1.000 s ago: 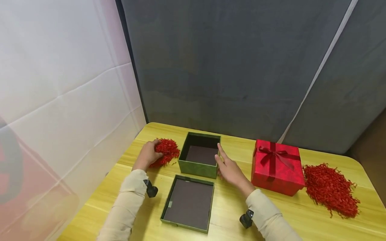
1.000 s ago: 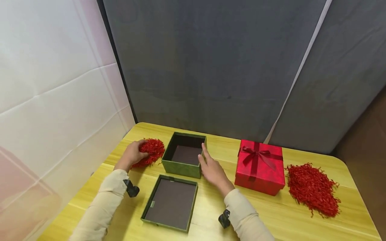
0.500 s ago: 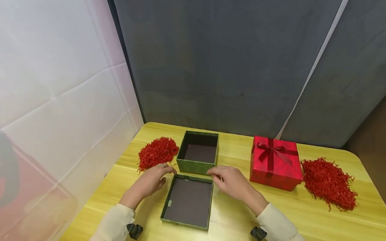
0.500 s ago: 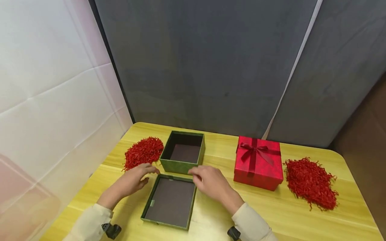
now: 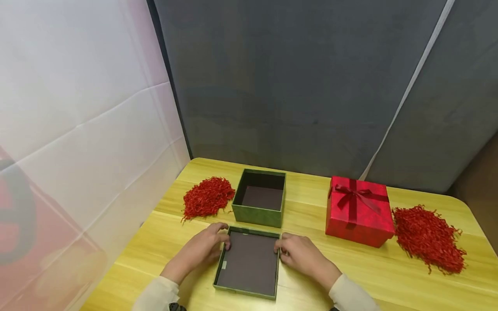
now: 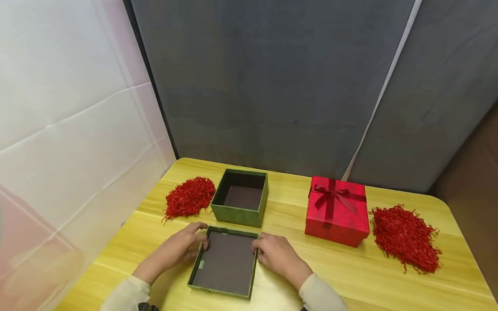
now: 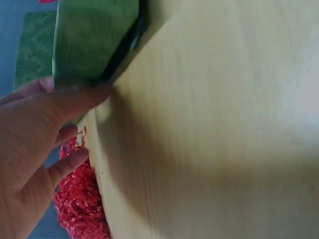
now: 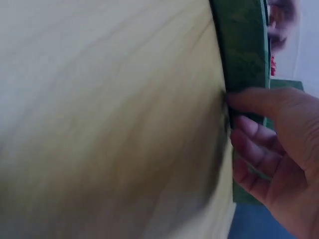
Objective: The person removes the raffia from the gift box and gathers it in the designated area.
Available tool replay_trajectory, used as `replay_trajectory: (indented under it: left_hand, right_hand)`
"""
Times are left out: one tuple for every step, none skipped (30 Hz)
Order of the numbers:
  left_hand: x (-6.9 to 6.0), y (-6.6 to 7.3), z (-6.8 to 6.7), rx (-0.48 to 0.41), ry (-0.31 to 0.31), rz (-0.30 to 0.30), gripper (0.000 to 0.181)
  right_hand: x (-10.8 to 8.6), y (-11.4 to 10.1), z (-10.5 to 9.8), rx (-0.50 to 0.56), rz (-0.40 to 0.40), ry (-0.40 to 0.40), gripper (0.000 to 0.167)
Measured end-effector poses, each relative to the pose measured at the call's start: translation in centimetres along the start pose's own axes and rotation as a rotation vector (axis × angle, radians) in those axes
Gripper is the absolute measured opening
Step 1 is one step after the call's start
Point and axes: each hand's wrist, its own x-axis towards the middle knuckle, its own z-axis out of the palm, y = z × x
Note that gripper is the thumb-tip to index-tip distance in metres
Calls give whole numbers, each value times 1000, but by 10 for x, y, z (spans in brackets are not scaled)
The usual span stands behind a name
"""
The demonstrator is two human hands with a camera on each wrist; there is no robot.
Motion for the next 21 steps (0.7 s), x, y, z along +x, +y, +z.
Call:
replay_trajectory:
  left_hand:
    - [-2, 1, -1, -16, -8, 4, 35]
    - [-4, 1, -3, -30, -13, 18, 35]
    - [-5, 3, -5, -62, -23, 18, 33]
    - [-7, 4, -7, -106, -31, 13, 34]
    - [-7, 5, -10, -150, -30, 9, 35]
    - [-7, 6, -13, -196, -28, 4, 37]
    - [-6, 7, -16, -246, -22, -1, 41]
    - [-5, 8, -19, -300, -13, -2, 44]
    - [-3, 9, -23, -354, 2, -3, 47]
    - [-2, 10, -26, -406, 19, -6, 49]
    - [0, 11, -29, -445, 41, 0, 50]
    - [3, 12, -33, -493, 61, -2, 52]
    - [5, 14, -35, -508, 93, -4, 51]
    - [8, 15, -38, -524, 124, -20, 49]
    - [11, 18, -41, -547, 154, -55, 50]
    - [16, 20, -43, -557, 187, -100, 49]
    - [21, 22, -45, -561, 226, -151, 46]
    - [27, 24, -46, -563, 266, -219, 42]
    - [33, 26, -47, -545, 304, -284, 36]
    - [40, 29, -47, -546, 333, -350, 33]
    - [46, 32, -47, -539, 362, -404, 31]
  right_hand:
    - [-2, 1, -2, 24, -1, -16, 17]
    - [-4, 3, -4, 54, -1, -33, 18]
    - [-6, 4, -8, 94, 0, -48, 18]
    - [-8, 5, -12, 140, -1, -60, 19]
    - [-9, 6, -17, 187, -1, -68, 20]
    - [-11, 7, -22, 245, 7, -72, 21]
    - [-11, 8, -27, 306, 14, -70, 22]
    - [-12, 8, -32, 363, 18, -61, 22]
    - [-12, 9, -36, 420, 21, -47, 21]
    - [-11, 9, -40, 472, 23, -35, 21]
    - [-10, 9, -44, 530, 29, -24, 20]
    - [-9, 8, -48, 589, 33, -12, 20]
    - [-8, 9, -50, 642, 36, 4, 21]
    - [-5, 8, -53, 705, 44, 17, 22]
    - [-1, 8, -54, 758, 53, 32, 21]
    - [3, 7, -56, 805, 75, 45, 23]
    - [7, 6, -57, 854, 105, 61, 25]
    - [12, 5, -57, 886, 132, 88, 27]
    - [17, 3, -56, 915, 173, 120, 33]
    - [23, 1, -55, 945, 226, 156, 38]
    - [28, -2, -53, 958, 283, 200, 44]
